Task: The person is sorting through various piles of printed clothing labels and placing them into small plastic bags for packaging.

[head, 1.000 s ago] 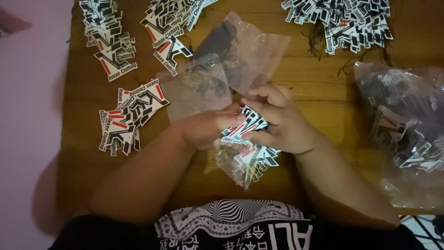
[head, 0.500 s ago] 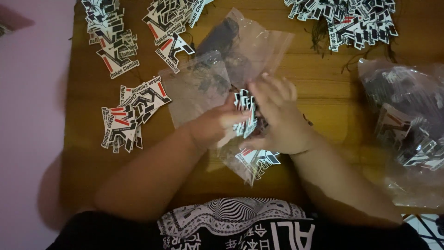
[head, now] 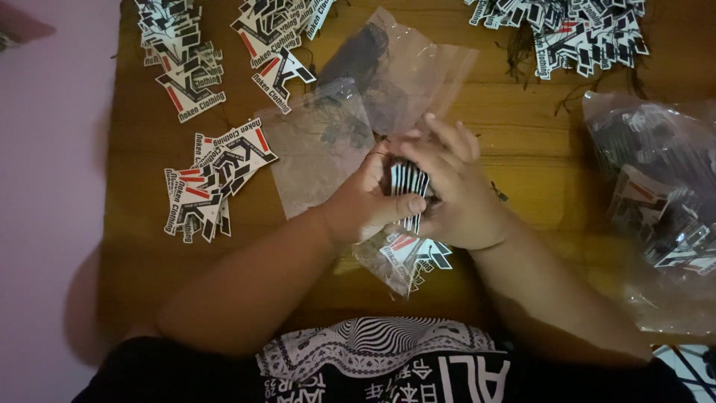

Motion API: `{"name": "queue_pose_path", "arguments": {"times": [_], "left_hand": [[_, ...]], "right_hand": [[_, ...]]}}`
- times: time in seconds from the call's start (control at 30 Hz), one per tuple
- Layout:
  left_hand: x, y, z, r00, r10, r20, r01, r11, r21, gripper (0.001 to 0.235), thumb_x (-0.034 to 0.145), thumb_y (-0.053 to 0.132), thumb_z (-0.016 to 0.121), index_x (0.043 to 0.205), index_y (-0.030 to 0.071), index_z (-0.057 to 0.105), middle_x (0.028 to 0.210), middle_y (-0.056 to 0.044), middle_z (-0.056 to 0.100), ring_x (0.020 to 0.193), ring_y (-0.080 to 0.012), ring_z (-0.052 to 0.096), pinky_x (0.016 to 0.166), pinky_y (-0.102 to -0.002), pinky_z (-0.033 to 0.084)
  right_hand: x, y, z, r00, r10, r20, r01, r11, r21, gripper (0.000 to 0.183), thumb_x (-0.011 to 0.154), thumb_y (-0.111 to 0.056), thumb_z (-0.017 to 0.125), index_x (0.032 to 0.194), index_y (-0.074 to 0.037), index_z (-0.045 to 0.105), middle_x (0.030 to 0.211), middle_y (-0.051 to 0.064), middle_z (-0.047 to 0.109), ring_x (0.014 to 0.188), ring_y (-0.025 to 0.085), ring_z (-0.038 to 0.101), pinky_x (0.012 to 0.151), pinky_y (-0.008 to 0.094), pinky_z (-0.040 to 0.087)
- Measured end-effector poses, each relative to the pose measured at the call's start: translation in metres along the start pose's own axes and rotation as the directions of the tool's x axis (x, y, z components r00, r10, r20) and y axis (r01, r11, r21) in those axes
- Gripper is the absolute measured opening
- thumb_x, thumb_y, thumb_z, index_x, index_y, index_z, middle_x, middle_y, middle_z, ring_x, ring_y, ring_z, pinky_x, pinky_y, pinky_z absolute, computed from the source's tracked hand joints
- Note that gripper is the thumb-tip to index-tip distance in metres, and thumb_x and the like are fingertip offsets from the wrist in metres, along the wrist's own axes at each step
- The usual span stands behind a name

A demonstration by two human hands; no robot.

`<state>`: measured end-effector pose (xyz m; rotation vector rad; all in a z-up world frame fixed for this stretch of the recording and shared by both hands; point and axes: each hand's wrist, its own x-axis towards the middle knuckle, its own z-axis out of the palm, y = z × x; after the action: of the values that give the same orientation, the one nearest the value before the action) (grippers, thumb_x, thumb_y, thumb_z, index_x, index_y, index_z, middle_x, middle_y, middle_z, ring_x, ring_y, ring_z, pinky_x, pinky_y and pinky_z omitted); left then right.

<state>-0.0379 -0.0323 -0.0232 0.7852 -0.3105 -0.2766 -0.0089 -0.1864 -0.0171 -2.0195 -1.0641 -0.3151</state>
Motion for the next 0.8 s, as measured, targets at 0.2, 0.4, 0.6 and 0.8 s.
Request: {"name": "queue_pose_path", "arguments": {"times": [0.2,0.4,0.6,0.8], "left_hand": [[0.0,0.0,-0.011,0.967,-0.069,-0.246,0.081,0.996,0.037,0.059,0.078,0.006,0.07,0.127,0.008,0.038,0.1,-0.013,0.057,0.084,-0.0176,0.061,0.058,-0.031,0.06],[0.002,0.002,-0.01,0.965,0.036,-0.26,0.005,0.988,0.152,0.053,0.077,0.006,0.07,0.121,0.005,0.04,0.09,-0.01,0.057,0.083,-0.0115,0.059,0.064,-0.023,0.056],[0.004,-0.007,-0.026,0.965,0.054,-0.258,-0.031,0.995,0.093,0.046,0.079,-0.002,0.064,0.117,0.006,0.041,0.095,-0.013,0.062,0.082,-0.0157,0.064,0.061,-0.028,0.058],[0.002,0.022,0.005,0.959,0.049,-0.279,0.006,0.981,0.192,0.044,0.077,-0.001,0.063,0.116,0.006,0.043,0.085,-0.005,0.057,0.073,-0.009,0.059,0.055,-0.018,0.053]], "right_hand": [[0.007,0.003,-0.004,0.995,-0.063,-0.079,0.066,0.997,0.028,0.084,0.07,-0.058,0.069,0.124,0.002,0.046,0.106,0.018,0.053,0.104,0.04,0.05,0.097,0.055,0.031],[0.001,0.015,-0.002,0.995,0.034,-0.096,-0.008,0.966,0.26,0.067,0.066,-0.035,0.079,0.114,0.004,0.055,0.098,0.014,0.056,0.096,0.034,0.057,0.087,0.045,0.043],[0.008,0.005,-0.01,0.996,0.02,-0.082,0.003,0.962,0.273,0.048,0.076,-0.026,0.071,0.111,0.003,0.057,0.095,0.015,0.055,0.091,0.034,0.058,0.082,0.044,0.045],[0.008,0.0,-0.008,0.99,0.077,-0.115,-0.032,0.935,0.354,0.032,0.083,-0.013,0.061,0.11,0.004,0.055,0.082,0.012,0.054,0.077,0.029,0.058,0.072,0.04,0.046]]}}
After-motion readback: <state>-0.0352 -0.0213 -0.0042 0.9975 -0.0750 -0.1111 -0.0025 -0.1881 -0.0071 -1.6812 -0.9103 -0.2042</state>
